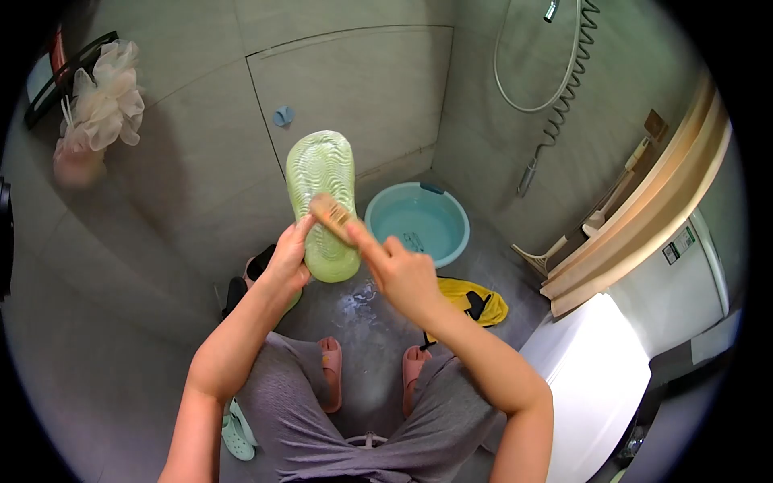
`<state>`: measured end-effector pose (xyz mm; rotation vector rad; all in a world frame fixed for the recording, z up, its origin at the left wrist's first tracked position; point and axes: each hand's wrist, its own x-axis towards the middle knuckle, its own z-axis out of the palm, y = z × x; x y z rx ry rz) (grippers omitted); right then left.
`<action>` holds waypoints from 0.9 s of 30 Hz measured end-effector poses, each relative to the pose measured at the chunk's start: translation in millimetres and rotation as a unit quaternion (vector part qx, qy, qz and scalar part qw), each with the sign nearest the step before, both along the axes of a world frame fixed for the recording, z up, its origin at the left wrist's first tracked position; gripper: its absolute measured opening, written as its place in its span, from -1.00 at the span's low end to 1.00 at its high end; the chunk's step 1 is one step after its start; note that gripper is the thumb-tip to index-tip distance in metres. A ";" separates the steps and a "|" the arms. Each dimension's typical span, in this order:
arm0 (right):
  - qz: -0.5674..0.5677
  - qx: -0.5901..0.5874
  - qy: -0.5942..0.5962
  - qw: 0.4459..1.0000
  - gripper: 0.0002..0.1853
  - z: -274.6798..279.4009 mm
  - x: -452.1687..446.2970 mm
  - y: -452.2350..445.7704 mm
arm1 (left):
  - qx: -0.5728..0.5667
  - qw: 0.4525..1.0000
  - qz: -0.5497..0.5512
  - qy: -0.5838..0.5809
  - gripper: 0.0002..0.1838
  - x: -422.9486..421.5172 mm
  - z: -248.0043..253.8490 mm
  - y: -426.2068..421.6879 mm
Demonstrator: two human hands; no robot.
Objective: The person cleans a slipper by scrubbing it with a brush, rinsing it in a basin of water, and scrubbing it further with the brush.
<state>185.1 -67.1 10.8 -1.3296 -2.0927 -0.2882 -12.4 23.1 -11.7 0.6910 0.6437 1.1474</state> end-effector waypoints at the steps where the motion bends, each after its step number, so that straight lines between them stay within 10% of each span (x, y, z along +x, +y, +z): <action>1: -0.012 0.026 0.019 0.999 -0.36 -1.4 7.2 5.8 | 0.001 1.000 -0.014 0.026 -0.54 3.0 3.5 -2.7; 27: 0.083 -0.068 0.128 0.986 -0.38 -14.1 19.4 -27.6 | 0.003 0.993 0.053 -0.107 -0.65 43.8 -4.3 -18.9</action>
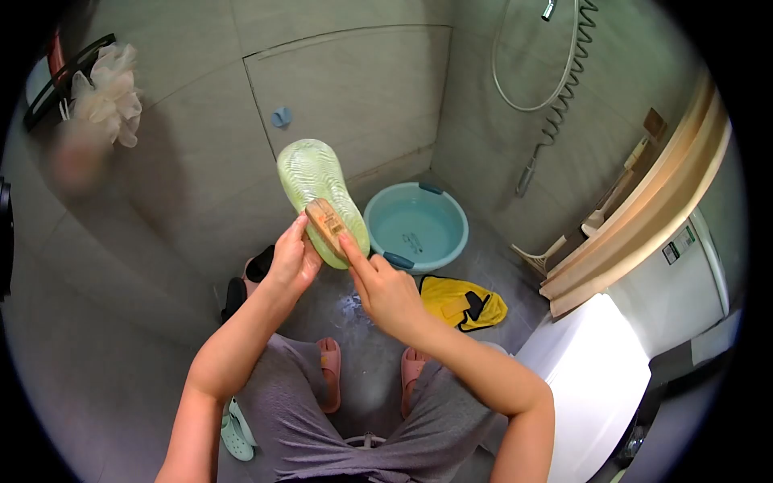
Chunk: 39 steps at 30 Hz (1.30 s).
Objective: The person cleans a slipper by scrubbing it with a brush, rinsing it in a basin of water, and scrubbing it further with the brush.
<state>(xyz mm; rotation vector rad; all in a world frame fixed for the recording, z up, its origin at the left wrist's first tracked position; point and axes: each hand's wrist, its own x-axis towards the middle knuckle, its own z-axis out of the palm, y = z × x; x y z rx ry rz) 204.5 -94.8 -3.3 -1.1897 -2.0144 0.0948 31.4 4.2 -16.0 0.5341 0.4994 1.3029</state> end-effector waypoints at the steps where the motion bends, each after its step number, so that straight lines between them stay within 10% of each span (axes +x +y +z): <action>1: -0.003 -0.002 0.001 1.000 -0.38 -0.9 2.9 4.8 | -0.002 1.000 -0.003 0.001 -0.65 2.2 -0.9 -1.6; 39: -0.024 0.017 -0.023 0.999 -0.36 2.1 -2.8 8.1 | 0.037 0.997 0.059 -0.018 -0.70 -9.3 8.3 3.5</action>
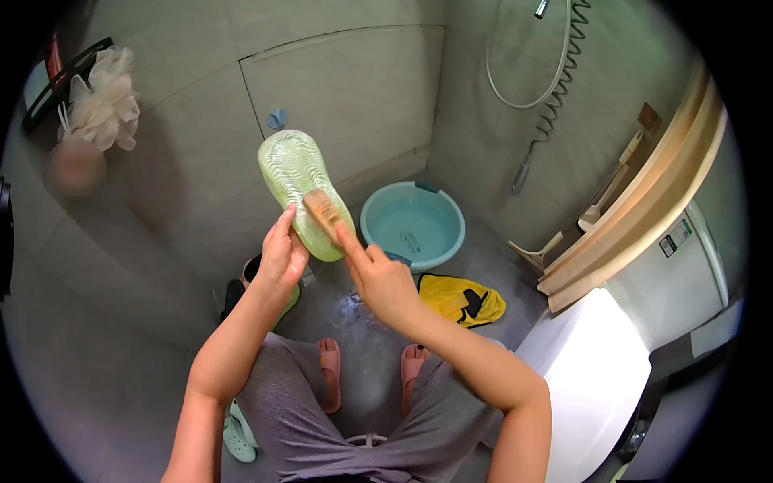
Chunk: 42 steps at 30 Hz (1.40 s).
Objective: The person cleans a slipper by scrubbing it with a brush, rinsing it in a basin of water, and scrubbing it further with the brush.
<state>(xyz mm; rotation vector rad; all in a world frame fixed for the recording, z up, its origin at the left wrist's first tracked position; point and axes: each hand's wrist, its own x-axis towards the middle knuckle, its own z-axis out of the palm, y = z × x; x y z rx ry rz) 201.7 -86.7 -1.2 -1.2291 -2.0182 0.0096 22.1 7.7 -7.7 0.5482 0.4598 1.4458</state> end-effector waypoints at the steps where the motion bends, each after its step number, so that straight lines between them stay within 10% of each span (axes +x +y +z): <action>1: -0.026 0.005 -0.007 1.000 -0.35 0.8 3.2 7.6 | 0.006 1.000 -0.016 0.000 -0.69 2.7 -1.5 -2.0; 34: -0.038 0.042 0.015 0.998 -0.35 10.2 -5.8 7.7 | -0.087 0.993 0.063 0.055 -0.56 4.3 24.4 -11.5; 42: -0.027 0.053 0.036 0.998 -0.35 13.8 -5.9 5.1 | -0.089 0.993 0.082 -0.001 -0.26 -4.0 33.1 -6.4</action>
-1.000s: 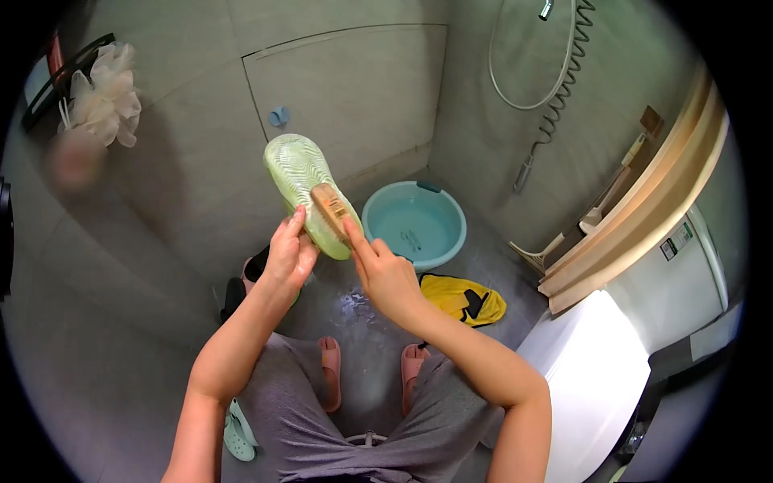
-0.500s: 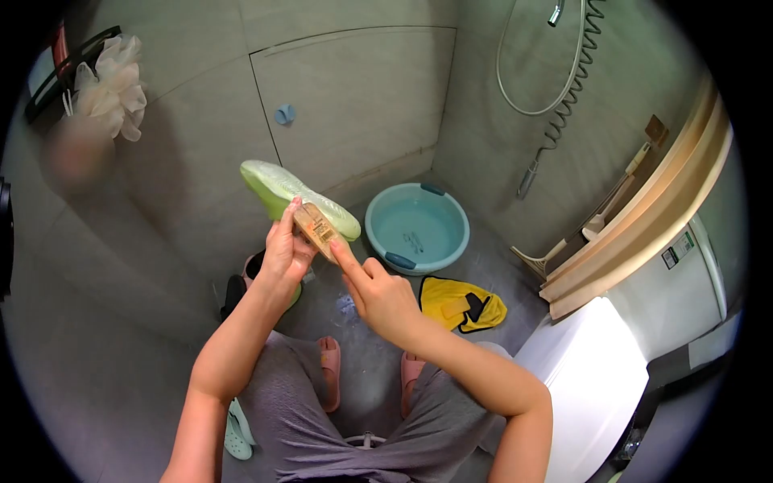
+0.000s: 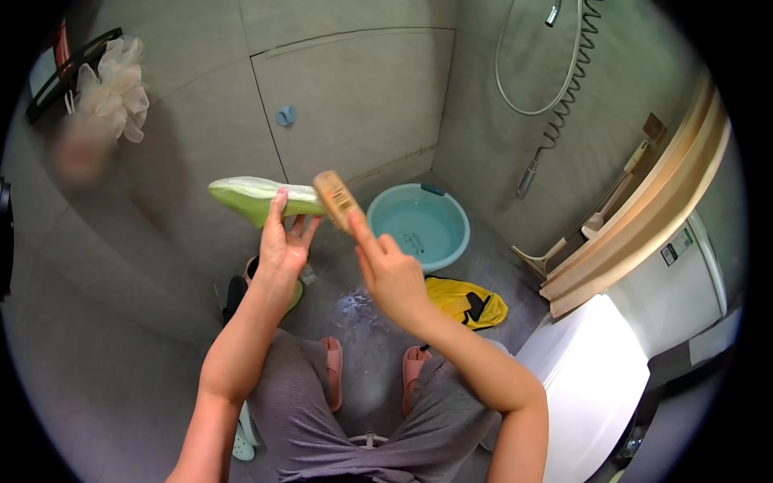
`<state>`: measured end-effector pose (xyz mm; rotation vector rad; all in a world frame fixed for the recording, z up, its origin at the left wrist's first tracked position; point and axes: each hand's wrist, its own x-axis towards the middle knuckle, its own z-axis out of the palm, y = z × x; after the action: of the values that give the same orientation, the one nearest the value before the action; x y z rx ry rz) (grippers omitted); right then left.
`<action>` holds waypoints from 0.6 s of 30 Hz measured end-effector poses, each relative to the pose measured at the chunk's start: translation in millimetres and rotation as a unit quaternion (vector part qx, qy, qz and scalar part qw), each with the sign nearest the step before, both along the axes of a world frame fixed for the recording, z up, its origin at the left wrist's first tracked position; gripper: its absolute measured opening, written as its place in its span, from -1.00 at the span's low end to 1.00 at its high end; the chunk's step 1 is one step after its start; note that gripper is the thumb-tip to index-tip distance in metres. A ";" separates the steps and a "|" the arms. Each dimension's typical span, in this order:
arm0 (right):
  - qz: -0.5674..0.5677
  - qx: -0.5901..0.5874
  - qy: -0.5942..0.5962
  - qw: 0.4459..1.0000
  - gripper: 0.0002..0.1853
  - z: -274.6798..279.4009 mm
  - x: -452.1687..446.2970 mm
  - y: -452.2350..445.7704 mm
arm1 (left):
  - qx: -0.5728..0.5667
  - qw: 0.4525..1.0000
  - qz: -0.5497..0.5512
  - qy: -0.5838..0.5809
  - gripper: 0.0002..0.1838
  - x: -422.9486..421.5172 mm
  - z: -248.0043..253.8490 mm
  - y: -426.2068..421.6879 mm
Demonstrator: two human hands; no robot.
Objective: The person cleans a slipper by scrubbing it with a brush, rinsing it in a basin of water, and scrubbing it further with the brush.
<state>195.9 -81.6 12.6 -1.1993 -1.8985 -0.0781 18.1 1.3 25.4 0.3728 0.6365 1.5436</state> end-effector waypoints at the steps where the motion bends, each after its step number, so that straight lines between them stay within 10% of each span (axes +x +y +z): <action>1: -0.011 -0.002 0.011 1.000 -0.36 0.5 6.7 5.3 | 0.004 1.000 0.006 -0.011 -0.17 -1.5 5.7 -1.4; 18: 0.063 0.020 0.003 0.998 -0.34 9.2 -11.1 -5.4 | 0.050 0.996 -0.067 -0.040 -0.33 8.1 2.1 0.2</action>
<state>184.7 -87.0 21.8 -1.0498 -1.9542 -0.0447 26.3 1.4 27.5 0.4187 0.4648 1.4572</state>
